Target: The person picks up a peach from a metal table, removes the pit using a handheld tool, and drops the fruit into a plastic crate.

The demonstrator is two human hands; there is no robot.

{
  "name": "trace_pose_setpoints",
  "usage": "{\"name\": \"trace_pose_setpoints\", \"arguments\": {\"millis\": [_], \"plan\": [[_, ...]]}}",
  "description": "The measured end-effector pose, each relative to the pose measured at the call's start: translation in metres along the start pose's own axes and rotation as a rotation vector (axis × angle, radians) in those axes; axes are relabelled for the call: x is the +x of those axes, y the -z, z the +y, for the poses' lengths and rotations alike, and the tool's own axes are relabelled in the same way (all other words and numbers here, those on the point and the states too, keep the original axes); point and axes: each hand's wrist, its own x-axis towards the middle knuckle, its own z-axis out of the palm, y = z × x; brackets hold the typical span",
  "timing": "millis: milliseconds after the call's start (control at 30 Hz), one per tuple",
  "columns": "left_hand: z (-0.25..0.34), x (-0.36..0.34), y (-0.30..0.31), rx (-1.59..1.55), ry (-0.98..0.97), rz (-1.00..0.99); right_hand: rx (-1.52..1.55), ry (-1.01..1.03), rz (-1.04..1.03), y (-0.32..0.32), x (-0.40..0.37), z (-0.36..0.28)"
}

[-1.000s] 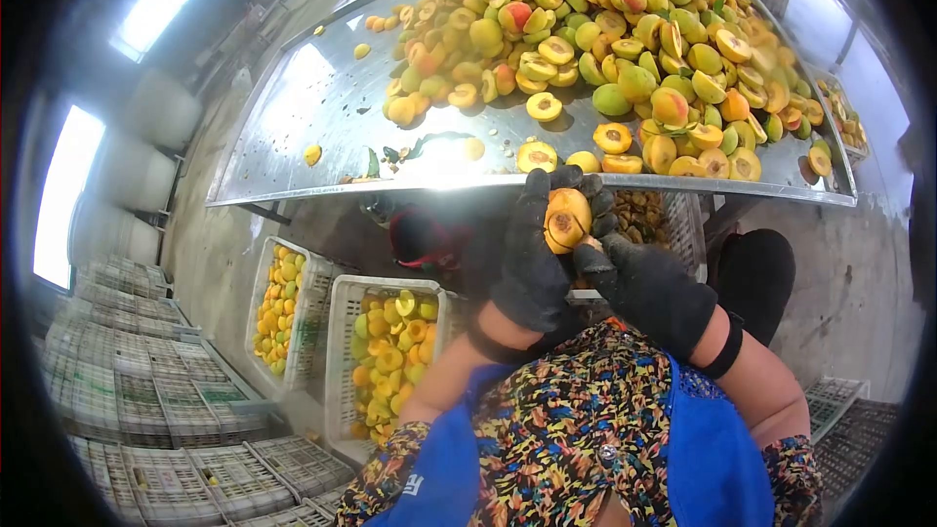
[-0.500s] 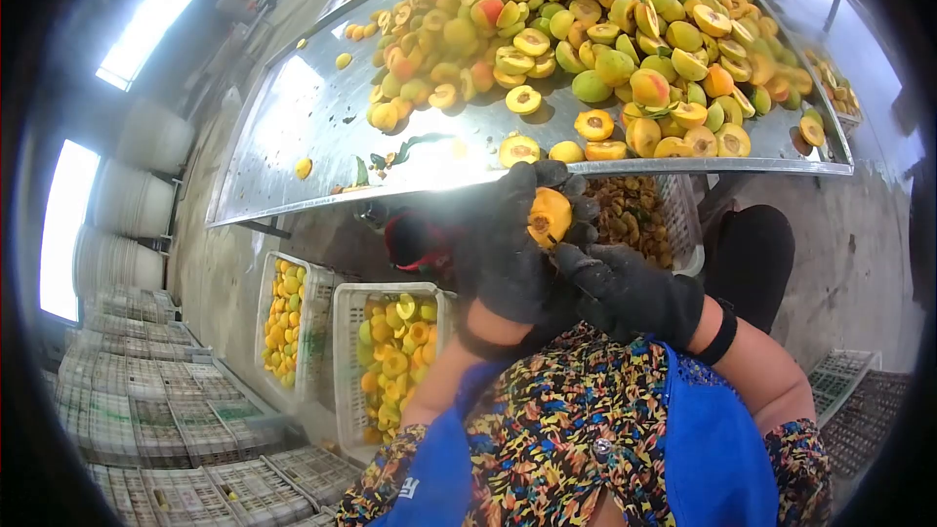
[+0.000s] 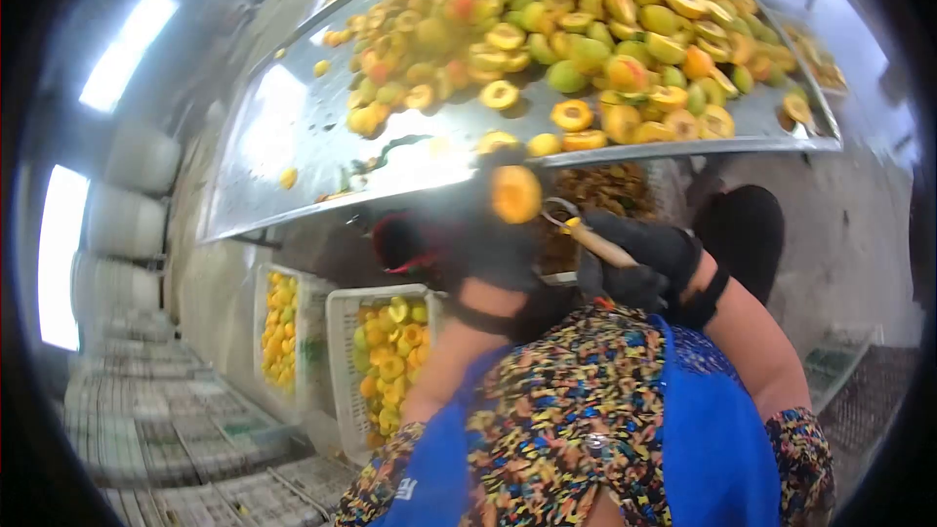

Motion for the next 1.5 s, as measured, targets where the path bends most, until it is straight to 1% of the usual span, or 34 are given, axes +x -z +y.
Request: {"name": "trace_pose_setpoints", "arguments": {"millis": [33,67,100,133,200,267,333,367,433,533,600,700,800,833,900,933,1000,1033,1067,1100,1133,1200,1267,1333,1400,1433,1467,1500], "plan": [[0.004,-0.003,0.022,0.085,-0.032,0.024,-0.247,0.089,0.183,0.005,-0.001,-0.001],[0.006,-0.006,0.047,0.165,-0.045,0.068,-0.651,0.194,0.375,0.016,0.000,0.003],[0.003,-0.011,0.070,0.210,-0.032,0.113,-1.427,0.297,0.563,0.040,0.007,0.015],[-0.001,-0.019,0.092,0.253,-0.014,0.161,-2.163,0.289,0.949,0.065,0.013,0.028],[-0.013,-0.031,0.132,0.361,0.052,0.244,-2.253,0.338,0.844,0.059,0.002,0.021],[-0.024,-0.039,0.160,0.445,0.105,0.294,-2.185,-0.092,0.765,0.025,0.003,-0.007],[-0.031,-0.047,0.183,0.515,0.148,0.340,-2.142,-0.160,0.790,-0.008,-0.007,-0.024],[-0.035,-0.050,0.193,0.555,0.163,0.353,-2.156,0.007,0.780,-0.004,-0.003,-0.021],[-0.040,-0.055,0.209,0.620,0.193,0.372,-2.225,0.145,0.728,-0.006,0.005,-0.016],[-0.047,-0.059,0.232,0.703,0.222,0.389,-2.349,0.067,0.648,-0.010,0.030,-0.008],[-0.051,-0.060,0.245,0.760,0.238,0.400,-2.472,0.106,0.574,-0.015,0.028,-0.003],[-0.056,-0.063,0.268,0.853,0.271,0.416,-2.404,0.132,0.586,-0.011,0.041,0.005],[-0.059,-0.068,0.293,0.965,0.313,0.430,-2.423,-0.005,0.546,-0.004,0.056,0.007],[-0.060,-0.067,0.300,1.008,0.326,0.434,-2.422,-0.039,0.493,-0.016,0.044,0.001],[-0.060,-0.065,0.324,1.077,0.278,0.436,-2.414,-0.117,0.399,-0.049,0.009,-0.013],[-0.059,-0.059,0.339,1.084,0.183,0.421,-2.418,-0.116,0.418,-0.048,0.008,-0.013],[-0.052,-0.027,0.360,0.994,-0.224,0.294,-2.436,-0.097,0.443,-0.047,0.016,-0.013],[-0.027,-0.016,0.314,1.170,-0.296,0.280,-2.442,-0.084,0.447,-0.046,0.022,-0.012],[0.009,-0.008,0.231,1.442,-0.372,0.218,-2.448,-0.076,0.456,-0.042,0.026,-0.013],[0.045,-0.004,0.153,1.633,-0.425,0.157,-2.452,-0.066,0.460,-0.039,0.031,-0.013],[0.073,0.001,0.093,1.652,-0.487,0.077,-2.459,-0.058,0.458,-0.039,0.035,-0.011],[0.068,0.048,0.057,0.867,-0.562,-0.040,-2.462,-0.044,0.452,-0.039,0.040,-0.008],[0.079,0.060,-0.005,0.664,-0.556,-0.193,-2.464,-0.032,0.445,-0.038,0.043,-0.004],[0.096,0.055,-0.069,0.702,-0.745,-0.498,-2.471,-0.025,0.439,-0.039,0.043,-0.002],[0.106,0.033,-0.134,0.478,-0.483,-0.756,-2.474,-0.028,0.426,-0.039,0.045,-0.002],[0.090,0.029,-0.159,0.462,-0.627,-0.896,-2.480,-0.030,0.415,-0.041,0.048,-0.001],[0.098,-0.004,-0.193,0.479,-0.691,-0.911,-2.480,-0.035,0.418,-0.041,0.046,0.000],[0.089,-0.022,-0.216,0.570,-0.633,-0.996,-2.489,-0.037,0.400,-0.042,0.048,0.001]]}}
